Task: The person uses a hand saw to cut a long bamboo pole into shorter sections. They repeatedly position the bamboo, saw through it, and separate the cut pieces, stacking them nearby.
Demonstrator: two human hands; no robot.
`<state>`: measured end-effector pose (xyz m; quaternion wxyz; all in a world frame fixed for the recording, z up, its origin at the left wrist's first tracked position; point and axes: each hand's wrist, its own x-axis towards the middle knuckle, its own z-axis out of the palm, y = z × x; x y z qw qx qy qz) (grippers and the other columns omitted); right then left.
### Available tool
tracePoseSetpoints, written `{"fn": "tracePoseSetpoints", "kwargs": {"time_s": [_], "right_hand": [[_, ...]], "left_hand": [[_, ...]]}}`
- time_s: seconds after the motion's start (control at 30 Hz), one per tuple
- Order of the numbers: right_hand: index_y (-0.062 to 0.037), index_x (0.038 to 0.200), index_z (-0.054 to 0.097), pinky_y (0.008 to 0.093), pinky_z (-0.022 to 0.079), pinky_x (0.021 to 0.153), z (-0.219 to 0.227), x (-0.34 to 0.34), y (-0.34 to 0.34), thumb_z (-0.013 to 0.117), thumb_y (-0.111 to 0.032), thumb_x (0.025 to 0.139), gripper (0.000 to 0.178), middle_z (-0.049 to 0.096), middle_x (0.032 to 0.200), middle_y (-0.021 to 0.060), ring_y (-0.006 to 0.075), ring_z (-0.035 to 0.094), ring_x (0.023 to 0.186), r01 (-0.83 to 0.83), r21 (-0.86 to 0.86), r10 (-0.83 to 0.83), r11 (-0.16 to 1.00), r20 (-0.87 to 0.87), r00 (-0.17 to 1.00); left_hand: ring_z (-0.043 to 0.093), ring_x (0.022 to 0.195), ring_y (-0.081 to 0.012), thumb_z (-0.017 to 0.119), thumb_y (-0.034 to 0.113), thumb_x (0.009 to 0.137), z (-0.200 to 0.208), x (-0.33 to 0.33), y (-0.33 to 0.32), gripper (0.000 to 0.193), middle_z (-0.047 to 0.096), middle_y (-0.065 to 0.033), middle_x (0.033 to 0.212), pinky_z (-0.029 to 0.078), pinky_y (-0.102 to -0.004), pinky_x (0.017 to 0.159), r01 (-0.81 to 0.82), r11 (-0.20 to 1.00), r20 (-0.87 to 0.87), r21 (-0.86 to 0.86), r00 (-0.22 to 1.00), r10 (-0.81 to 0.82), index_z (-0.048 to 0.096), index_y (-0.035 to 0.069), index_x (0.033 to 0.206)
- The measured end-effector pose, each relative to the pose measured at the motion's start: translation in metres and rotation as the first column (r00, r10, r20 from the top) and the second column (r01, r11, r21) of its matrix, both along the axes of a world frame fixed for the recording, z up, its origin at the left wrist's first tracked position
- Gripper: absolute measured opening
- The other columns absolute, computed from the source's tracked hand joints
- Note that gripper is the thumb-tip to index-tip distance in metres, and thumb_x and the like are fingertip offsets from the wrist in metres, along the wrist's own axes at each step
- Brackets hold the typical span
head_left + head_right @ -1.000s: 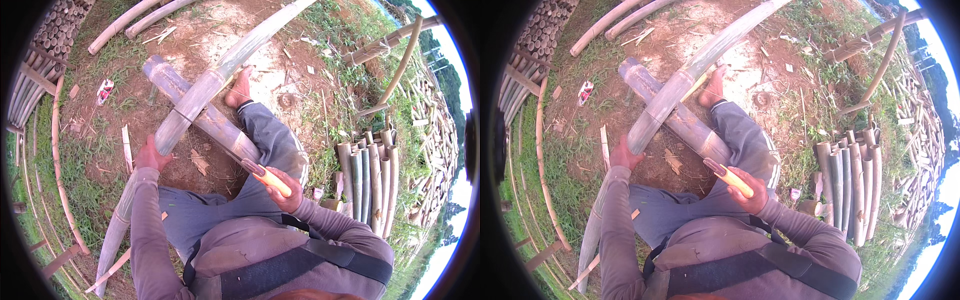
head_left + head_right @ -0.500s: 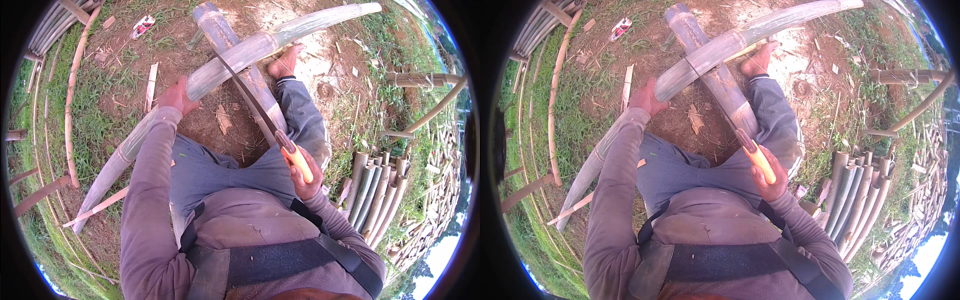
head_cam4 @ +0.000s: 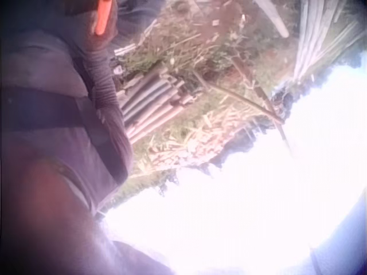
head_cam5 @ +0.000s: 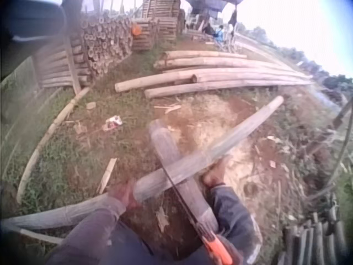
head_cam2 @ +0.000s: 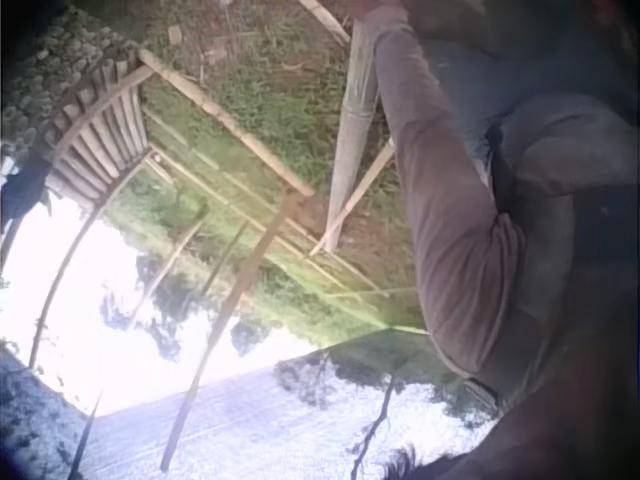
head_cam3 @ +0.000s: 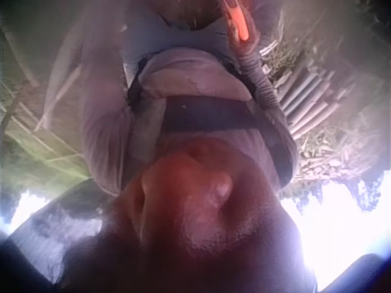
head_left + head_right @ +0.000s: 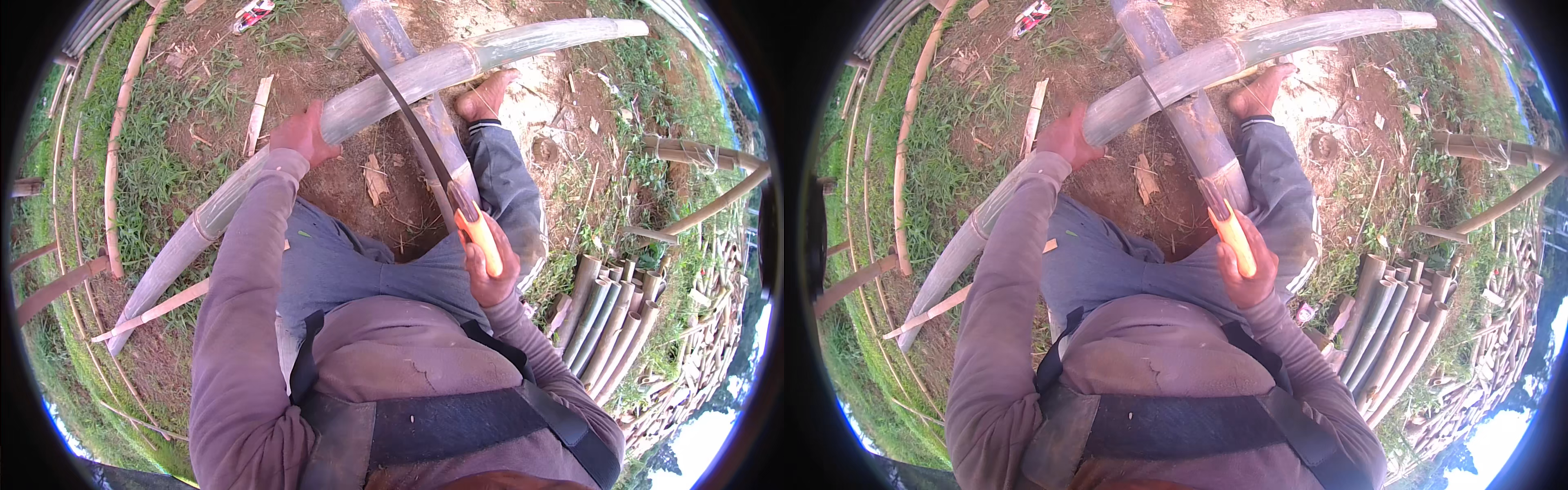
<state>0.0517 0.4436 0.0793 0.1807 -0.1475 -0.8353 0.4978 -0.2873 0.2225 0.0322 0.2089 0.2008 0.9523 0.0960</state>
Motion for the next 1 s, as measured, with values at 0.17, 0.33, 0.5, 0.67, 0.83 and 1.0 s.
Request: {"fn": "tracePoseSetpoints", "kwargs": {"time_s": [0.17, 0.33, 0.5, 0.67, 0.83, 1.0], "right_hand": [[0.0137, 0.14, 0.055, 0.0359, 0.057, 0.104, -0.011, -0.018, -0.002, 0.067, -0.009, 0.101, 0.047, 0.072, 0.13, 0.0238, 0.0279, 0.072, 0.121, 0.025, -0.175, -0.035, 0.984, -0.054, 0.998], [0.0032, 0.133, 0.066, 0.0337, 0.059, 0.079, -0.005, -0.169, -0.009, 0.079, -0.015, 0.095, 0.043, 0.077, 0.106, 0.0219, 0.0223, 0.077, 0.09, 0.053, -0.014, -0.055, 0.998, -0.137, 0.989], [0.0083, 0.139, 0.06, 0.0352, 0.057, 0.097, 0.0, -0.04, -0.004, 0.073, -0.009, 0.097, 0.048, 0.074, 0.127, 0.0219, 0.026, 0.075, 0.112, 0.04, -0.089, -0.042, 0.995, -0.026, 0.999], [0.0142, 0.142, 0.054, 0.0373, 0.057, 0.103, 0.012, 0.014, -0.011, 0.063, -0.003, 0.1, 0.046, 0.07, 0.133, 0.025, 0.0294, 0.071, 0.122, 0.017, -0.272, -0.061, 0.962, -0.153, 0.986], [0.0033, 0.132, 0.067, 0.0306, 0.059, 0.084, 0.001, -0.176, -0.003, 0.077, -0.009, 0.095, 0.041, 0.078, 0.111, 0.021, 0.0182, 0.077, 0.098, 0.054, -0.007, -0.055, 0.999, -0.083, 0.995], [0.0037, 0.137, 0.064, 0.0344, 0.059, 0.088, 0.015, -0.086, -0.005, 0.076, -0.01, 0.096, 0.045, 0.078, 0.117, 0.0183, 0.0217, 0.077, 0.103, 0.035, -0.026, -0.036, 0.999, -0.049, 0.998]], "left_hand": [[0.071, 0.113, -0.0426, 0.089, 0.045, 0.073, -0.004, -0.003, 0.004, 0.092, 0.069, -0.0229, 0.126, 0.057, -0.0521, 0.098, 0.025, 0.999, -0.013, -0.048, 1.0, -0.026, 0.047, 0.012, 0.148], [0.071, 0.112, -0.0423, 0.09, 0.045, 0.072, -0.001, 0.0, 0.008, 0.089, 0.07, -0.0222, 0.123, 0.057, -0.0524, 0.098, 0.022, 1.0, -0.056, -0.013, 0.998, -0.022, 0.049, 0.013, 0.145], [0.071, 0.113, -0.0434, 0.09, 0.045, 0.072, 0.001, -0.003, -0.002, 0.093, 0.071, -0.0237, 0.12, 0.057, -0.0529, 0.096, 0.013, 1.0, 0.005, -0.019, 1.0, -0.013, 0.048, 0.013, 0.148], [0.071, 0.112, -0.0437, 0.091, 0.045, 0.071, -0.002, 0.0, 0.005, 0.095, 0.071, -0.0246, 0.122, 0.057, -0.0523, 0.096, 0.014, 0.999, 0.006, -0.037, 1.0, -0.013, 0.047, 0.012, 0.149], [0.071, 0.111, -0.0433, 0.09, 0.046, 0.072, -0.007, -0.002, 0.008, 0.096, 0.07, -0.024, 0.124, 0.057, -0.0516, 0.097, 0.032, 0.999, -0.052, -0.021, 0.998, -0.033, 0.046, 0.013, 0.15], [0.072, 0.11, -0.0428, 0.089, 0.048, 0.073, 0.0, -0.006, -0.002, 0.095, 0.07, -0.0228, 0.126, 0.057, -0.0512, 0.097, 0.012, 1.0, 0.021, -0.021, 1.0, -0.012, 0.046, 0.013, 0.15]]}}
